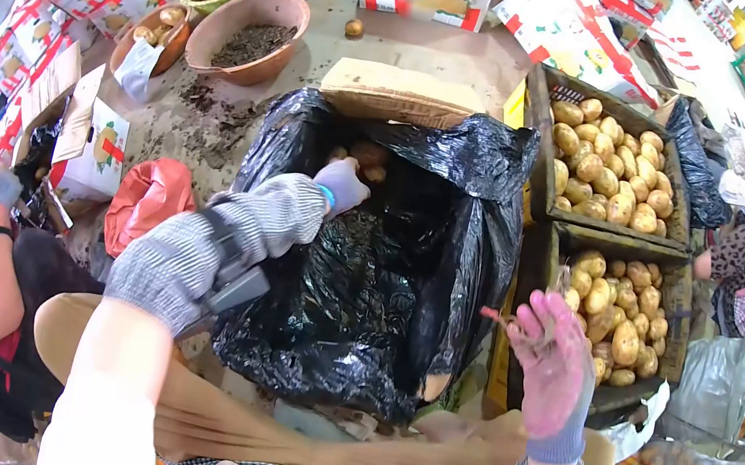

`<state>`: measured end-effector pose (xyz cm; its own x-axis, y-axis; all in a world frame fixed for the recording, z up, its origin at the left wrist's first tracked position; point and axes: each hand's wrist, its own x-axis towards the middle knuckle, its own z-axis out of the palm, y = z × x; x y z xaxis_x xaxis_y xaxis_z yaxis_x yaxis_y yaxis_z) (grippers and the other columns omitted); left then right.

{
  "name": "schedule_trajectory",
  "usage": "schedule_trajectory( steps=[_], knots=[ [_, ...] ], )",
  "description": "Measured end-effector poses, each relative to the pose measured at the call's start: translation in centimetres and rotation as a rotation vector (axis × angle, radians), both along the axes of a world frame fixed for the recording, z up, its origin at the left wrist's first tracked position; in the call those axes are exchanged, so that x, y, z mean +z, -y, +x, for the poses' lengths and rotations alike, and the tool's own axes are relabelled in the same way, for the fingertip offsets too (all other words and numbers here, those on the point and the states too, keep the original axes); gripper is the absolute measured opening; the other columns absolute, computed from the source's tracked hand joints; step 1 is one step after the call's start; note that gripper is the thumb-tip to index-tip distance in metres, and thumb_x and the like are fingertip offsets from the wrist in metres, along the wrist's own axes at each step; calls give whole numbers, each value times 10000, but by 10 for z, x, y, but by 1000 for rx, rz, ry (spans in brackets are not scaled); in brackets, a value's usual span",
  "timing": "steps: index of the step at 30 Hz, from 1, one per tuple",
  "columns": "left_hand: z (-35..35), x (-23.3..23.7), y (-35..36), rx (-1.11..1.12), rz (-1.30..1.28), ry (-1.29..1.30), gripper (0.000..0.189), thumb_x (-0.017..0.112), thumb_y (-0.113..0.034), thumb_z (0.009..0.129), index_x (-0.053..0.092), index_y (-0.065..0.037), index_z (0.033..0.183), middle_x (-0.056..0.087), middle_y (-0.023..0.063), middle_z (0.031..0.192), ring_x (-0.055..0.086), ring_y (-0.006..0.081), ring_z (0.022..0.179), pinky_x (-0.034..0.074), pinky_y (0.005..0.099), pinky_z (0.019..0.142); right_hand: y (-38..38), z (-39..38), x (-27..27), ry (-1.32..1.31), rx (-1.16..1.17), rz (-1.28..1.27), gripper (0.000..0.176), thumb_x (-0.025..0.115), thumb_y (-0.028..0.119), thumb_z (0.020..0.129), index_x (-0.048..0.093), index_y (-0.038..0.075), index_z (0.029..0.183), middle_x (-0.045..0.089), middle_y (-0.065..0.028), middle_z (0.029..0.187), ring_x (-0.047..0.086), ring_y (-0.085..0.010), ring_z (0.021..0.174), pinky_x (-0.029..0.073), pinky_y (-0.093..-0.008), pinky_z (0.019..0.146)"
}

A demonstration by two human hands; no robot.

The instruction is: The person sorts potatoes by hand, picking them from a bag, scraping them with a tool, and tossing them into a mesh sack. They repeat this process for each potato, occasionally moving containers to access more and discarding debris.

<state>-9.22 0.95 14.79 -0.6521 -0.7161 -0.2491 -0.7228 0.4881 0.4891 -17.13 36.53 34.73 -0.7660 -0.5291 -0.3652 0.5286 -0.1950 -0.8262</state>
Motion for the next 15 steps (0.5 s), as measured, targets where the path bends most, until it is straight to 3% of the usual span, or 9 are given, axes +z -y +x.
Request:
schedule_trajectory(
  steps=[1, 3, 4, 5, 7, 8, 10, 13, 15],
  knots=[
    [-10, -9, 4, -3, 7, 11, 436, 730, -236, 733, 589, -24, 1086, 598, 183, 1131, 611, 285, 951, 501, 396, 820, -1, 1, 4, 11, -3, 7, 394, 515, 169, 955, 475, -58, 1275, 560, -175, 1240, 581, -251, 1095, 497, -368, 937],
    [-41, -28, 16, -26, -273, 146, 454, 706, -286, 748, 592, -26, 1102, 558, 202, 1202, 554, 347, 1086, 467, 424, 898, -2, 0, 13, -29, -14, 83, 400, 505, 158, 957, 456, -80, 1275, 548, -193, 1240, 581, -265, 1091, 500, -371, 930],
    [-53, -31, 24, -62, -190, 267, 546, 668, -440, 790, 614, -17, 1132, 580, 228, 1197, 559, 314, 1134, 443, 431, 948, -4, -2, 13, -46, -17, 139, 437, 498, 183, 954, 430, -93, 1287, 529, -205, 1255, 572, -282, 1103, 489, -388, 939],
    [-66, -41, 31, -44, -46, 375, 535, 662, -444, 795, 619, -48, 1153, 583, 185, 1218, 576, 309, 1115, 466, 444, 927, -6, -3, 14, -35, -25, 159, 437, 498, 183, 954, 430, -93, 1287, 529, -205, 1255, 572, -282, 1103, 489, -388, 939],
    [-84, -63, 50, -282, -104, 420, 521, 667, -470, 777, 633, -132, 1171, 603, 125, 1217, 585, 299, 1109, 479, 432, 926, -7, -4, 16, -70, -6, 161, 475, 496, 218, 944, 418, -89, 1299, 520, -203, 1270, 562, -289, 1119, 471, -404, 956],
    [-85, -66, 48, -290, -89, 430, 521, 667, -470, 777, 633, -132, 1171, 603, 125, 1217, 585, 299, 1109, 479, 432, 926, -9, -4, 14, -85, 23, 174, 512, 496, 246, 934, 404, -89, 1310, 508, -207, 1286, 552, -297, 1134, 458, -418, 971],
    [-87, -59, 47, -223, -132, 431, 500, 686, -465, 759, 629, -229, 1196, 620, 81, 1204, 579, 288, 1123, 472, 413, 948, -6, -3, 14, -72, 39, 179, 499, 499, 236, 936, 411, -88, 1305, 510, -208, 1284, 552, -294, 1134, 458, -414, 972],
    [-84, -63, 60, -377, -65, 425, 507, 688, -471, 760, 622, -220, 1194, 627, 82, 1195, 581, 285, 1122, 468, 416, 950, -1, 0, 13, -49, 69, 147, 473, 507, 214, 939, 425, -85, 1296, 518, -210, 1274, 550, -290, 1135, 459, -406, 974],
    [-73, -119, 62, -343, -115, 362, 525, 680, -483, 766, 615, -189, 1196, 629, 102, 1185, 580, 285, 1123, 465, 414, 951, 1, 5, 14, -35, 78, 126, 460, 513, 202, 940, 432, -83, 1291, 524, -210, 1267, 549, -288, 1136, 460, -402, 975]
  ],
)
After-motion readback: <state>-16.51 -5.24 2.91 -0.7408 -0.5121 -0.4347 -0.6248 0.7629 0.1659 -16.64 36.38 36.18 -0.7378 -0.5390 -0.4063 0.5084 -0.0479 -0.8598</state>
